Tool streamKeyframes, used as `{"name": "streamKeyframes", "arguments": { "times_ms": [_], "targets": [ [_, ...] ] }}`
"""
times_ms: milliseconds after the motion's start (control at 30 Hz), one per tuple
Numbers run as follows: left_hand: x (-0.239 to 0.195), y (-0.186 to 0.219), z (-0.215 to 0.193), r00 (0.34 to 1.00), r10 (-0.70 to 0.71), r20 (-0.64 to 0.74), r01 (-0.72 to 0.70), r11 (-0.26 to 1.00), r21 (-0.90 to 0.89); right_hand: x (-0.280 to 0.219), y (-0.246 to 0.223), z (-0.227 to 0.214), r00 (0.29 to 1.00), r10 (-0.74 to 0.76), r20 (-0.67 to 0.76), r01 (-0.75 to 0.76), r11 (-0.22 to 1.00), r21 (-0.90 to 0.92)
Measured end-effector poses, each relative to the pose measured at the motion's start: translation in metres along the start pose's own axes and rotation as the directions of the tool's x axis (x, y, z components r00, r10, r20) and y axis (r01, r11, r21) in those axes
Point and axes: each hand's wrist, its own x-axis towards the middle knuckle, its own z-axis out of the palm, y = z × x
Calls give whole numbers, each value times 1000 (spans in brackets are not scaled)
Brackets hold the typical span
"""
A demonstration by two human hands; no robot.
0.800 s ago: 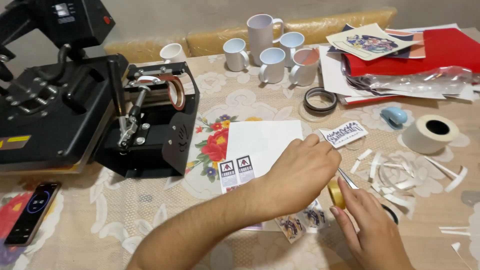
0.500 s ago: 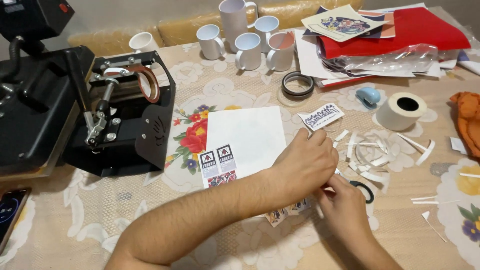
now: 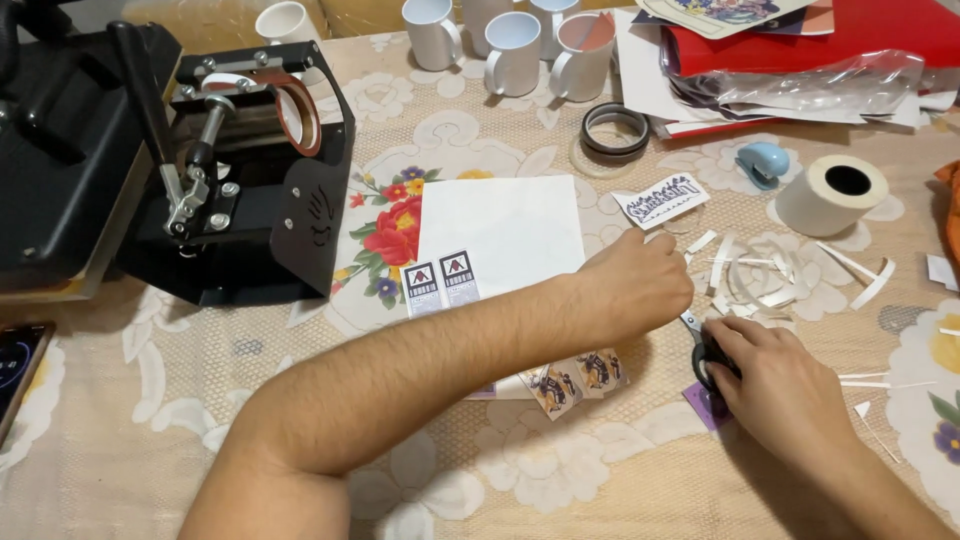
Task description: Cutting out printed stickers from a sheet using scissors and preparing them for application, including handling tape.
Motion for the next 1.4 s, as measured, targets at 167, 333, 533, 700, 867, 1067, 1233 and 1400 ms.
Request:
{"name": "streamKeyframes", "arguments": {
  "times_ms": [167, 333, 533, 700, 867, 1067, 1233, 1400],
  "targets": [
    [3, -3, -1, 999, 44, -33, -44, 999, -10, 9, 8, -5, 996, -1, 90, 14, 990, -142],
    [5, -6, -4, 996, 53, -65, -53, 999, 13, 8, 12, -31, 988, 25, 151, 11, 971, -238],
    [7, -11, -8, 998, 68, -7, -68, 997, -21, 4, 81, -9, 1000, 8, 16, -7, 999, -41],
    [18, -10, -5, 997, 67, -29, -69, 997, -42, -7, 89, -4, 996, -86, -36, 92, 955, 283],
    [20, -10, -4, 997, 64, -40, -65, 997, -42, -8, 63, -27, 998, -47, 29, 42, 988, 146],
    [15, -9, -9, 998, 66, -17, -66, 997, -38, 1, 54, -34, 998, -31, 61, 24, 994, 110],
    [20, -9, -3, 996, 62, -69, -65, 997, -42, 6, 61, -26, 997, -70, 18, 66, 983, 172],
    [22, -10, -3, 997, 64, -53, -66, 997, -47, 7, 63, -24, 997, -75, -11, 76, 987, 141]
  ]
}}
